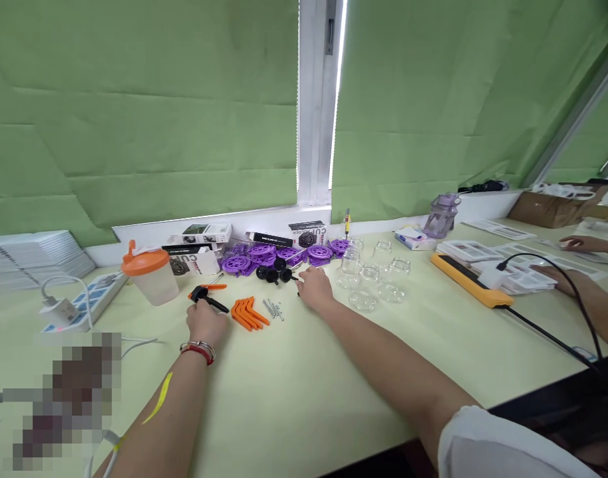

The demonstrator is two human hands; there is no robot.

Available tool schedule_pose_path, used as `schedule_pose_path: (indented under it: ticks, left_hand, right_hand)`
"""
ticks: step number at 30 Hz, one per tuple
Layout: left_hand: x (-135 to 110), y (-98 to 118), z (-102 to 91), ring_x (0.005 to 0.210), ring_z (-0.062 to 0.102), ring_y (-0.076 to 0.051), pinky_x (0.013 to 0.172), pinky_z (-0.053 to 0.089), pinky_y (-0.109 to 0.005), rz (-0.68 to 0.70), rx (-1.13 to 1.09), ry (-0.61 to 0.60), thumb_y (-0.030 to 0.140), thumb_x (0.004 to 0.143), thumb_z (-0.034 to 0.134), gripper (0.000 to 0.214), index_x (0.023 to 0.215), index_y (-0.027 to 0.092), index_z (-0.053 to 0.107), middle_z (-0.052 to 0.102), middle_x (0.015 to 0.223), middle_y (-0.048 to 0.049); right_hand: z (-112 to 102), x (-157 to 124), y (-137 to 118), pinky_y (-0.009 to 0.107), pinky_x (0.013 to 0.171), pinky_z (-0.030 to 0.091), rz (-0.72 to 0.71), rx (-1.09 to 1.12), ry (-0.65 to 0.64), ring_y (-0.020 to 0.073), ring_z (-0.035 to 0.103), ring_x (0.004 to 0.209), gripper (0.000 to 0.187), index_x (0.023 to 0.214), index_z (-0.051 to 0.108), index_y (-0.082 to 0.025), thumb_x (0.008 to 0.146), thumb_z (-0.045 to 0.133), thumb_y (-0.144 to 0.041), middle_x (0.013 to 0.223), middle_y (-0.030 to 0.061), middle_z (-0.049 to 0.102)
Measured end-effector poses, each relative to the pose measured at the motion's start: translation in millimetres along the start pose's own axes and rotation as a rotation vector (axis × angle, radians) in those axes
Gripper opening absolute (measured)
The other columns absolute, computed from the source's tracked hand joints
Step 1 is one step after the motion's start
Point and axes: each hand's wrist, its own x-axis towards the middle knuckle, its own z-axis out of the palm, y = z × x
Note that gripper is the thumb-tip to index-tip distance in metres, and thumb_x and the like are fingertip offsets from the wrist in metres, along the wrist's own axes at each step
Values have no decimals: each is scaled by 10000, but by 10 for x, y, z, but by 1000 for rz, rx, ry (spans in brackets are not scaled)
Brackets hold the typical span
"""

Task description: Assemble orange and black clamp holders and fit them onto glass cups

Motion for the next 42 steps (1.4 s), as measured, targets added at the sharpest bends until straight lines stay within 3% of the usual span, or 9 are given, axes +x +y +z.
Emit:
schedule_pose_path:
  ticks: [4, 7, 12, 19, 23, 27, 31, 34, 42]
  left_hand:
    - [13, -30, 9, 1179, 475, -377, 988, 400, -437, 16, 78, 20, 283, 659, 623, 662, 1276, 110, 458, 438, 1254, -221]
    - [8, -27, -8, 1180, 480, -361, 986, 402, -427, 43, 112, -3, 315, 694, 590, 677, 1337, 167, 441, 426, 1297, -195]
    - [5, -17, -83, 1216, 427, -415, 970, 375, -512, 38, 290, -39, 363, 714, 551, 672, 1363, 224, 446, 414, 1367, -179]
    - [-6, 8, -153, 1224, 426, -436, 963, 353, -548, 38, 257, -34, 331, 703, 554, 663, 1347, 199, 467, 435, 1380, -194]
    - [1, 46, -173, 1215, 428, -443, 961, 357, -554, 20, 111, 85, 328, 716, 549, 562, 1245, 138, 553, 477, 1334, -212]
    - [-152, 173, -174, 1058, 554, -327, 865, 447, -450, 231, -278, 168, 397, 780, 523, 446, 1143, 144, 574, 584, 1138, -166]
    - [-426, 339, -137, 757, 613, -195, 615, 480, -314, 226, -815, -126, 534, 790, 522, 474, 1136, 211, 508, 602, 945, -57]
    - [-516, 390, -130, 575, 549, -139, 508, 433, -264, 143, -945, -262, 507, 719, 627, 449, 1026, 201, 508, 557, 752, 10]
    - [-389, 385, -264, 597, 483, -104, 508, 368, -212, -8, -1028, 58, 347, 651, 624, 236, 801, 179, 555, 547, 700, 12]
  right_hand:
    - [71, 192, -41, 372, 870, 339, 44, -151, -77, 297, 509, 1079, 331, 946, 719, -148, 880, 511, -397, 1060, 150, 644]
    - [131, 256, -61, 376, 870, 316, 56, -166, -91, 278, 546, 1030, 301, 913, 721, -151, 880, 513, -366, 972, 143, 676]
    - [159, 228, -59, 380, 873, 285, 31, -173, -67, 272, 539, 1039, 308, 888, 725, -152, 893, 478, -335, 946, 142, 684]
    - [48, 120, -4, 372, 814, 287, 26, -166, -21, 255, 539, 982, 346, 883, 733, -167, 918, 430, -331, 988, 126, 668]
    - [-40, -29, -53, 355, 798, 279, -47, -91, 90, 222, 528, 937, 324, 849, 729, -185, 922, 445, -323, 957, 94, 663]
    - [-55, -310, -306, 345, 785, 271, -272, 13, 167, 193, 508, 895, 309, 833, 712, -191, 926, 453, -332, 928, 65, 658]
    - [9, -582, -651, 343, 762, 263, -438, 79, 128, 176, 487, 851, 292, 827, 703, -187, 920, 475, -343, 892, 49, 650]
    - [77, -658, -795, 340, 754, 267, -483, 83, 47, 179, 477, 862, 280, 861, 712, -195, 920, 484, -348, 899, 50, 646]
    - [253, -536, -655, 344, 802, 292, -310, 13, -114, 208, 488, 948, 187, 883, 725, -184, 871, 560, -270, 1002, 83, 625]
